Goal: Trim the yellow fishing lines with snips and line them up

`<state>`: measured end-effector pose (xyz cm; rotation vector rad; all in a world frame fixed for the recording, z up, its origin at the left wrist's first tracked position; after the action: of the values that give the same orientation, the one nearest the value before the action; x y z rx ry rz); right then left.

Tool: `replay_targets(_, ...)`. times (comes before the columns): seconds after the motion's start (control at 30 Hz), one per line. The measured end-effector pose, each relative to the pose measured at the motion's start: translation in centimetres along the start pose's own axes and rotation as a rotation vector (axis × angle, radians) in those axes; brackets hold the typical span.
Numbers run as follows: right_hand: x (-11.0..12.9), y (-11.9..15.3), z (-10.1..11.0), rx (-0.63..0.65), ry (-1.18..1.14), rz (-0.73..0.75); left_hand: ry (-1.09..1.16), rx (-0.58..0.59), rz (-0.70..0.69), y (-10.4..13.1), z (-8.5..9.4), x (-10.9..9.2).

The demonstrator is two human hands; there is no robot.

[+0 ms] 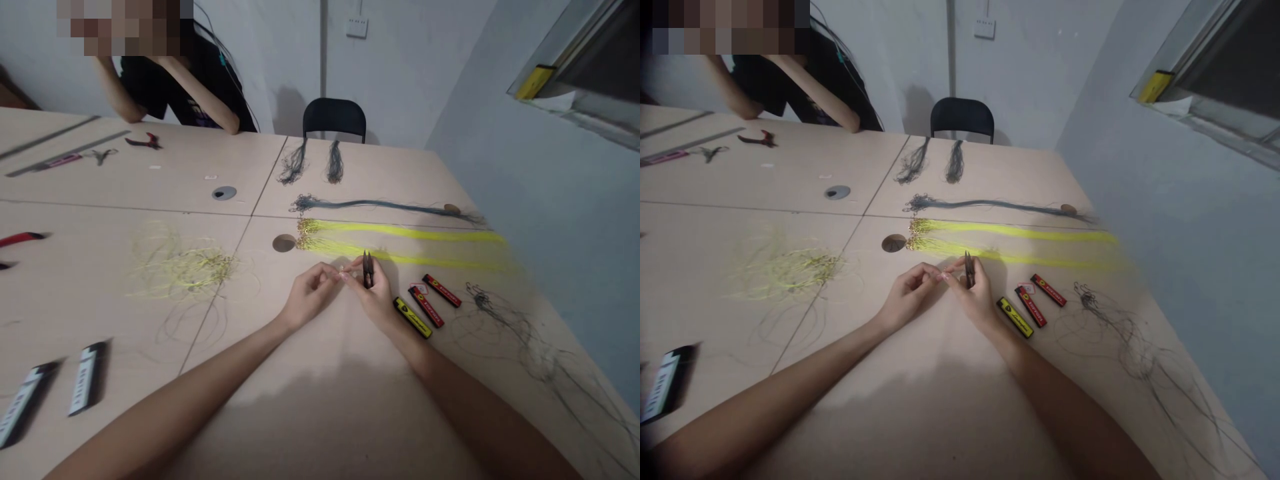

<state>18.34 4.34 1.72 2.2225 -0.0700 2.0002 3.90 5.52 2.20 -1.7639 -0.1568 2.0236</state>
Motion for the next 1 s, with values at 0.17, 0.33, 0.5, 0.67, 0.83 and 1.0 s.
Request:
replay_targets(0.17, -0.1, -0.2, 0.1, -0.016, 0.007, 0.013, -0.011, 0.009, -0.004, 0.2, -0.2, 0.0)
replay_targets(0.33, -0.7, -0.4, 0.2, -0.009, 0.011, -0.009, -0.049, -0.017, 0.004, 0.3, -0.1, -0.2)
replay_targets(0.5, -1.1, -0.5, 0.3, -0.018, -0.007, -0.056, -0.101, -0.05, -0.035, 0.3, 0.2, -0.6)
replay_targets(0.67, -1.1, -0.5, 0.2, -0.012, 0.018, -0.054, -0.218, -0.065, -0.062, 0.5, 0.5, -0.8)
replay_targets(0.83, -1.3, -0.4, 0.2, -0.001, 0.045, -0.041, -0.307, -0.036, -0.087, 0.8, 0.4, -0.9)
replay_targets(1.0, -1.3, -0.4, 0.2, -0.002, 0.06, -0.037, -0.274, -0.045, -0.066, 0.7, 0.3, -0.9)
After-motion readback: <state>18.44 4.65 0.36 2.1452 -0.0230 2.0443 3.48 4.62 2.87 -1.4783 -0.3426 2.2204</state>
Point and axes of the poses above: each hand's wrist, its own y-axis away from the middle knuckle, its own z-axis out of the back of the hand, x = y × z, the point moved 7 cm from there along -y, towards the middle knuckle, and after that the axes turned 14 degrees about -z, right-handed, at the moved point
